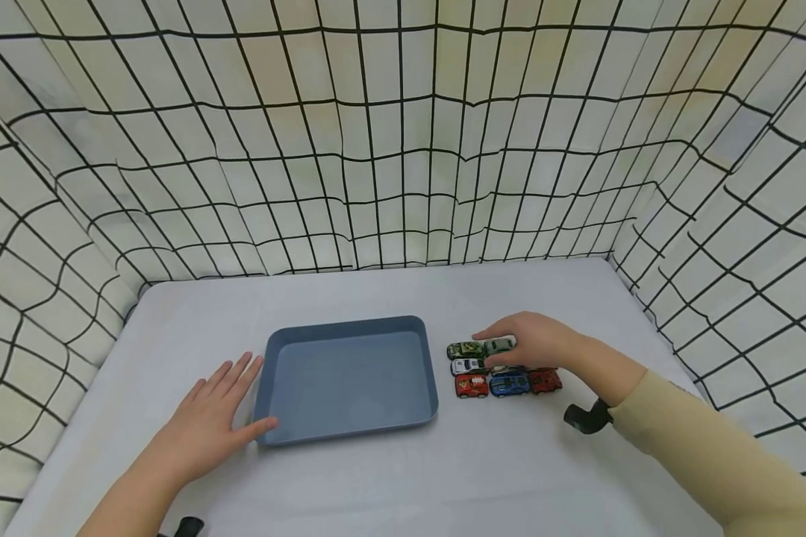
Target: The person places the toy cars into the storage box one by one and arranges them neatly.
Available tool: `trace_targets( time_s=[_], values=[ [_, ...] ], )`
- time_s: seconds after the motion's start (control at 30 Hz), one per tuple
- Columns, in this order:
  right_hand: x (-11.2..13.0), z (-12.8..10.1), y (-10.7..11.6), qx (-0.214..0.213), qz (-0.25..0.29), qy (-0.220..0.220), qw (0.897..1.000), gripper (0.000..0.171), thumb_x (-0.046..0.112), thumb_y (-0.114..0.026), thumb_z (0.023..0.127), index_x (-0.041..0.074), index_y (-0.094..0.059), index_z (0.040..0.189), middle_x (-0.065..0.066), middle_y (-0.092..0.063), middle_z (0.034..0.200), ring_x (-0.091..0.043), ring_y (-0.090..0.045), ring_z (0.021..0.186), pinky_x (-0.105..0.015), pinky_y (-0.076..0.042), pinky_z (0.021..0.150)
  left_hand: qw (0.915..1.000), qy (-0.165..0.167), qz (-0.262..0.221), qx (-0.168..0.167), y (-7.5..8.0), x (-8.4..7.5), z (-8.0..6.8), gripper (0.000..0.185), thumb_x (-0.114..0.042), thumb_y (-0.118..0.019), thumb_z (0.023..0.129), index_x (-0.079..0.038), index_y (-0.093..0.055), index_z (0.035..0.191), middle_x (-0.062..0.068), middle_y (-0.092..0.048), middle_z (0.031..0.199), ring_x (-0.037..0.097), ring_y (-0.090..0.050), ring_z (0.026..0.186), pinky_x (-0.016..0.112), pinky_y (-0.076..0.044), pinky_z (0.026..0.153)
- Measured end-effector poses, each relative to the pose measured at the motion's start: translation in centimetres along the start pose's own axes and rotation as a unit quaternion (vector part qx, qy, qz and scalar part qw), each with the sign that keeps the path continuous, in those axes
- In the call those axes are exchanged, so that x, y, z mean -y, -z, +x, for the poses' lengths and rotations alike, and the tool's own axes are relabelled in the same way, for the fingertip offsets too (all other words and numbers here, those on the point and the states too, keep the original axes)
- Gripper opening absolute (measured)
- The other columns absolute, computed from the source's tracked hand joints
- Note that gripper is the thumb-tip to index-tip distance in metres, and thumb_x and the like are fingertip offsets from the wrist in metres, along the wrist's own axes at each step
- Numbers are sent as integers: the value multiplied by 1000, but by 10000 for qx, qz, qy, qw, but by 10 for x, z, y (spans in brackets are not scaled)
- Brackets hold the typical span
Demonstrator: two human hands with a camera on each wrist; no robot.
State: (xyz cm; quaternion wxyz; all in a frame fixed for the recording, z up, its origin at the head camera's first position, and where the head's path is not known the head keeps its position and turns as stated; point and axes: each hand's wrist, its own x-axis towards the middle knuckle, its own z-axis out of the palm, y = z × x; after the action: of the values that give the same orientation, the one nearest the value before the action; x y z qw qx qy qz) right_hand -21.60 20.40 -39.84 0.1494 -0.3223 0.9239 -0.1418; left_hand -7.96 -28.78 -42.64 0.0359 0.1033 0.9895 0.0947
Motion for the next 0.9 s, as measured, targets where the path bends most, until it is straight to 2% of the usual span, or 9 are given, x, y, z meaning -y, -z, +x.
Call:
trace_targets(
  time_s=[0.13,0.43,0.7,0.9],
  values=[
    [-4,13,6,233,-8,-38,9997,50,47,-72,88,27,-66,133,2,-63,133,-25,-57,126,-49,-45,104,10000,53,11,5,-2,3,-1,106,-74,-57,85,-10,-18,160,20,-20,162,48,-23,143,72,-19,108],
    [-5,37,12,833,-156,-12,9964,43,40,-73,90,28,-68,130,3,-66,127,-23,-61,116,-47,-50,96,9996,136,-1,258,-8,6,-1,110,-77,-58,81,-7,-22,158,24,-25,159,51,-25,140,73,-22,106],
    [-5,53,5,1145,26,-109,9934,39,32,-72,92,26,-68,130,3,-64,128,-23,-59,119,-44,-49,99,9994,158,22,307,-14,8,-2,111,-78,-57,80,-5,-25,157,26,-26,158,53,-27,139,74,-24,104],
    [-5,63,-3,1285,-40,-26,9917,38,31,-72,92,26,-68,129,4,-65,121,-19,-61,112,-40,-51,95,9992,193,-19,340,-17,7,-2,114,-80,-58,77,-4,-27,156,26,-27,157,53,-28,139,74,-24,104]
  ],
)
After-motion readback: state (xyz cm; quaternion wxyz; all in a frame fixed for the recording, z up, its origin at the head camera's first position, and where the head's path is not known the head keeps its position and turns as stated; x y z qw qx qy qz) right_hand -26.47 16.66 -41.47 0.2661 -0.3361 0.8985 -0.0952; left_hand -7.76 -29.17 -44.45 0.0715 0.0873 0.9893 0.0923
